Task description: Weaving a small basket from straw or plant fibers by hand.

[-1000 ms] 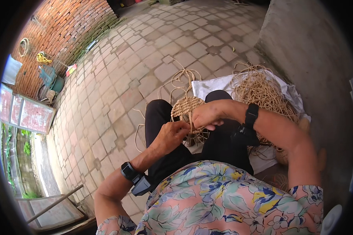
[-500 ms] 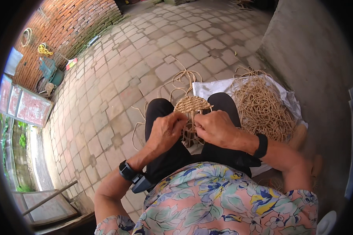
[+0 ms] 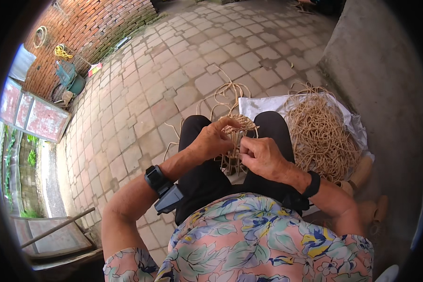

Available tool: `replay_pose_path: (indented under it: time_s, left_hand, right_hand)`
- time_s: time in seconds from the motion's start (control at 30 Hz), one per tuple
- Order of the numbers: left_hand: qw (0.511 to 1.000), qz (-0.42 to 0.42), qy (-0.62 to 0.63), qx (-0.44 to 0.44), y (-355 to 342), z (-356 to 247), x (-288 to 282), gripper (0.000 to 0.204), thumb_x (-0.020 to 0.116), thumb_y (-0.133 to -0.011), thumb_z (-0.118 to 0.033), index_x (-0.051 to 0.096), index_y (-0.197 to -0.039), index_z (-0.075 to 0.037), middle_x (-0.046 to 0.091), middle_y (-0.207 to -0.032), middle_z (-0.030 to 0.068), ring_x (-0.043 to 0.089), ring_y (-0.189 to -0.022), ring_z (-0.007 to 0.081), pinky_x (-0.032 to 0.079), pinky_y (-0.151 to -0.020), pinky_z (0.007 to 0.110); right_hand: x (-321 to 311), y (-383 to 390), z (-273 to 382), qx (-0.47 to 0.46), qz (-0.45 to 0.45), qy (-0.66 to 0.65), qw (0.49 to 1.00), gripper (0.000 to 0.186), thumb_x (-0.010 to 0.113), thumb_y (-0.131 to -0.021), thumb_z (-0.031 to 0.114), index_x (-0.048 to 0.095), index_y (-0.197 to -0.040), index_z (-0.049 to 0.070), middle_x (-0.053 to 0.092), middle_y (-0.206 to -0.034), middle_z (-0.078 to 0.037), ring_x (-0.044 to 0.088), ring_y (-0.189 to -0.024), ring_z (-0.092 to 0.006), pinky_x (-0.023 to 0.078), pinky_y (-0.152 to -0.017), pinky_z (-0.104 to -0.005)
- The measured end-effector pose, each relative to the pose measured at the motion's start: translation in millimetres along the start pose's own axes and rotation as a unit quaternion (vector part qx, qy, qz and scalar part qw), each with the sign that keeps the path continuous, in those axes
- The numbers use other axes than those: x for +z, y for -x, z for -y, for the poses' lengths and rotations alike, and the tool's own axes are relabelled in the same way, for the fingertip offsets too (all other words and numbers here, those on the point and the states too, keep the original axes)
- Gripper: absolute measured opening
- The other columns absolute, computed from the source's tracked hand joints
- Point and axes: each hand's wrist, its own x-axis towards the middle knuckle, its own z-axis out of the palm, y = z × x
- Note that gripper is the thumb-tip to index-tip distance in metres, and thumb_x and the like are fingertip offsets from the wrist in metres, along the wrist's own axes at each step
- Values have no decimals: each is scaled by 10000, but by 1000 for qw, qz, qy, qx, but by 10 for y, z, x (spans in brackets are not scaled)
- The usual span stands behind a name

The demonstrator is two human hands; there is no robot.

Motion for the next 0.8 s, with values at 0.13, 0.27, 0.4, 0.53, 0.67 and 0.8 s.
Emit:
replay_pose_path:
  time_s: [0.13, 0.27, 0.4, 0.53, 0.67, 0.8]
  left_hand:
    - [998, -7, 51, -21, -12, 10, -28, 405, 636, -793, 28, 539, -1165, -99, 615, -674, -14, 522, -568, 40, 405, -508, 213]
    - [998, -28, 57, 3, -9, 50, -12, 331, 649, -789, 4, 563, -1098, -80, 640, -691, 8, 573, -614, 58, 450, -560, 236]
    - [997, -21, -31, 70, 158, -70, -33, 223, 670, -797, -25, 625, -1015, -48, 653, -702, 35, 617, -667, 86, 483, -610, 268]
    - [968, -48, -141, 202, 325, -51, 63, 119, 689, -830, -63, 684, -940, -20, 673, -754, 79, 665, -710, 168, 512, -645, 295]
    - [962, -71, -144, 219, 368, 4, 72, 100, 693, -844, -80, 695, -924, -20, 680, -790, 105, 678, -719, 220, 522, -655, 313]
    - [963, -69, -146, 214, 359, -53, 59, 129, 656, -857, -43, 681, -981, -23, 673, -779, 105, 676, -716, 203, 523, -654, 316]
  right_hand:
    - [-60, -19, -10, -98, 0, 37, 995, 97, 621, -769, 33, 525, -778, 41, 584, -646, -122, 633, -621, -326, 486, -540, -403]
    - [-147, -39, -6, -157, 5, 67, 985, 96, 623, -773, 33, 527, -778, 40, 580, -639, -120, 633, -610, -324, 488, -538, -398]
    - [-163, 19, -70, -87, 10, 23, 996, 115, 645, -794, 47, 532, -786, 31, 613, -657, -120, 653, -626, -316, 500, -553, -385]
    - [-155, 57, -36, -41, -2, -33, 999, 130, 678, -808, 69, 557, -804, 22, 642, -677, -115, 667, -629, -299, 502, -555, -360]
    - [-325, 71, -29, -1, 37, -64, 997, 133, 694, -811, 79, 577, -816, 16, 634, -678, -116, 655, -618, -287, 497, -555, -355]
    - [-416, 105, -61, 1, 32, -5, 999, 138, 716, -807, 71, 605, -854, 5, 626, -731, -101, 633, -640, -228, 493, -588, -324]
